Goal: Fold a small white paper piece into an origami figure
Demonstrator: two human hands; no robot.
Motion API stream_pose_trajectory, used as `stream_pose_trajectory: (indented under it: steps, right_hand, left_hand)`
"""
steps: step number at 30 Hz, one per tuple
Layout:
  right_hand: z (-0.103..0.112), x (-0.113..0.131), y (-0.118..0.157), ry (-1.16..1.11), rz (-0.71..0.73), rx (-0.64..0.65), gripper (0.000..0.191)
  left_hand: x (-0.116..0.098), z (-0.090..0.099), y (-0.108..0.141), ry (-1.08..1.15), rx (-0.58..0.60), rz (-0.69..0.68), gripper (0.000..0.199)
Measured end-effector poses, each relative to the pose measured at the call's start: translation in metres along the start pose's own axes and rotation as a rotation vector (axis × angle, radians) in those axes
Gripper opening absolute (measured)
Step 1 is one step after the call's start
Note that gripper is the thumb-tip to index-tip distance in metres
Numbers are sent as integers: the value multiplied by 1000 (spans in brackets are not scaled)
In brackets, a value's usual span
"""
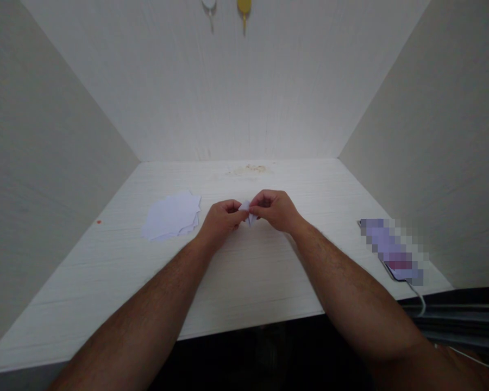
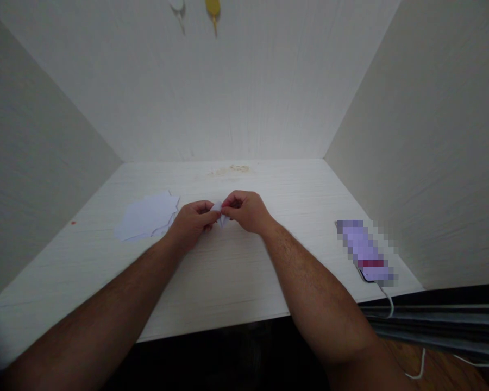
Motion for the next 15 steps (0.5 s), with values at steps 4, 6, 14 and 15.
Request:
stream_pose_trajectory:
  steps: [4,6,14,15]
  right_hand:
    - [-1,0,1,4,3,-10,13]
    - [-1,0,1,6,5,-10,12]
    - [-1,-1,1,72,18,-25,11]
    - [-1,-1,1,79,16,-28,11]
  left_hand:
    - [-1,0,0,-45,-5,-4,15]
    - [-1,0,1,-43,-7,-5,16]
    - [-5,-2,3,-85,-1,3,19]
    - [-6,-3,3,-101,-4,4,19]
Point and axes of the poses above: each hand's wrist, its own y-axis away from the middle knuckle, its own z-axis out of the back of the hand, x = y × z, the point moved 1 cm from there along -y, towards the middle knuckle, and after that the axes turned 15 degrees about y, right-handed, at the moved point
